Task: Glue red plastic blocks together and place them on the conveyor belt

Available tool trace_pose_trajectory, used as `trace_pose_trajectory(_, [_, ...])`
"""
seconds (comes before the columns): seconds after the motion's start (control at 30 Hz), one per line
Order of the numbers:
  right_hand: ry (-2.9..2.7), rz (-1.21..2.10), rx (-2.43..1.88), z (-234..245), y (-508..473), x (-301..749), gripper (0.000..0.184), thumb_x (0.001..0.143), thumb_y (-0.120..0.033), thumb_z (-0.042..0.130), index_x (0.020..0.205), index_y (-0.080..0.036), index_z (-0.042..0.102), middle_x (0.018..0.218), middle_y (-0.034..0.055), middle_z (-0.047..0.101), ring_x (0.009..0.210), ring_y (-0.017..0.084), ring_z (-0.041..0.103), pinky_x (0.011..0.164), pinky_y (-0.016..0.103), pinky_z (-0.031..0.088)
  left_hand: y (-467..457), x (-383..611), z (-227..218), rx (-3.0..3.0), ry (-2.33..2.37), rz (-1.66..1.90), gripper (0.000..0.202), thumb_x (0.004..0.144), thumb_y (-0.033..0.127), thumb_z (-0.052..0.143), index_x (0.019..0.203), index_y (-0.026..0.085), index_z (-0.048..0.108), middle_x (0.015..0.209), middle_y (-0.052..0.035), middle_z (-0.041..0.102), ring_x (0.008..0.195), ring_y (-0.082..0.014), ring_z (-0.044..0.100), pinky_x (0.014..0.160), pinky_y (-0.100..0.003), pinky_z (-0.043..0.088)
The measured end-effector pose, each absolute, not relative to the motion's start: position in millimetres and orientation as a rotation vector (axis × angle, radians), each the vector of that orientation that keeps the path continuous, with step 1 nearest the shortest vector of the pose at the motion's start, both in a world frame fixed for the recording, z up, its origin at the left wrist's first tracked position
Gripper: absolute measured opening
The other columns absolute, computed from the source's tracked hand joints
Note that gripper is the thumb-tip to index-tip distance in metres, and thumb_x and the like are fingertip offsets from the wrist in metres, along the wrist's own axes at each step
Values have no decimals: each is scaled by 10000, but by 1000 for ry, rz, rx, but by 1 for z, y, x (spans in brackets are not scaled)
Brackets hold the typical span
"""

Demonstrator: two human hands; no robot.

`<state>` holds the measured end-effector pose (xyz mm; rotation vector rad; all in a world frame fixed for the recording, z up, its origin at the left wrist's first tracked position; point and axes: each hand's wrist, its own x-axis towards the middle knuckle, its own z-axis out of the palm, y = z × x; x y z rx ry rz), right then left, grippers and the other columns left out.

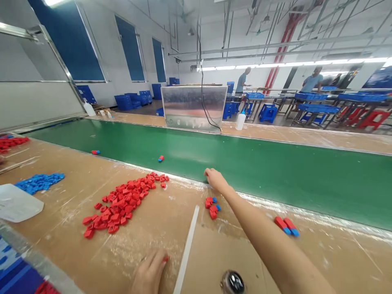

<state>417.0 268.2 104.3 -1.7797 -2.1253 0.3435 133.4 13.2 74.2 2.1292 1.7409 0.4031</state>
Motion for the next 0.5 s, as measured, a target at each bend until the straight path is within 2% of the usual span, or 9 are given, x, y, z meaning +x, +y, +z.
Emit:
trace_pose_trajectory(0.13, [-1914,386,-1789,120,204,464,312,951,-209,552,1253,-135,534,1078,102,663,958,216,644,904,413,501,17,140,100,2150,1649,326,389,939,104,317,1212,217,570,1113,-116,629,1004,-239,615,870,-338,464])
trace_pose_trajectory(0.17, [-1880,409,-1776,124,182,475,316,940,-193,537,1252,-140,536,1077,108,674,955,213,652,907,395,503,19,141,106,2166,1629,291,381,924,84,331,1193,196,577,1107,-121,610,997,-238,608,871,-343,456])
trace_pose_trajectory(0.23, [-1830,459,-1745,129,128,497,291,929,-228,511,1206,-160,567,1086,107,689,961,211,664,899,362,520,26,143,115,2180,1577,243,320,886,57,370,1036,169,630,1027,-114,597,940,-237,603,850,-352,448])
trace_pose_trajectory(0.33, [-1730,543,-1695,125,36,522,356,930,-397,483,1191,-178,588,1104,110,696,973,238,681,857,364,564,33,142,126,2177,1493,271,236,832,57,435,824,178,638,919,-82,604,901,-231,592,840,-348,438])
trace_pose_trajectory(0.4, [-1551,600,-1655,112,-23,534,418,877,-507,551,1150,-203,636,1099,113,704,970,286,687,828,397,587,33,141,131,2161,1450,309,199,812,83,473,827,184,644,890,-63,630,882,-217,598,821,-328,445])
trace_pose_trajectory(0.5, [-1353,655,-1722,84,-95,545,439,813,-546,638,1109,-224,678,1048,111,724,956,326,693,796,417,611,24,145,130,1954,1296,440,149,813,180,543,902,172,661,875,-46,672,805,-192,625,744,-290,473])
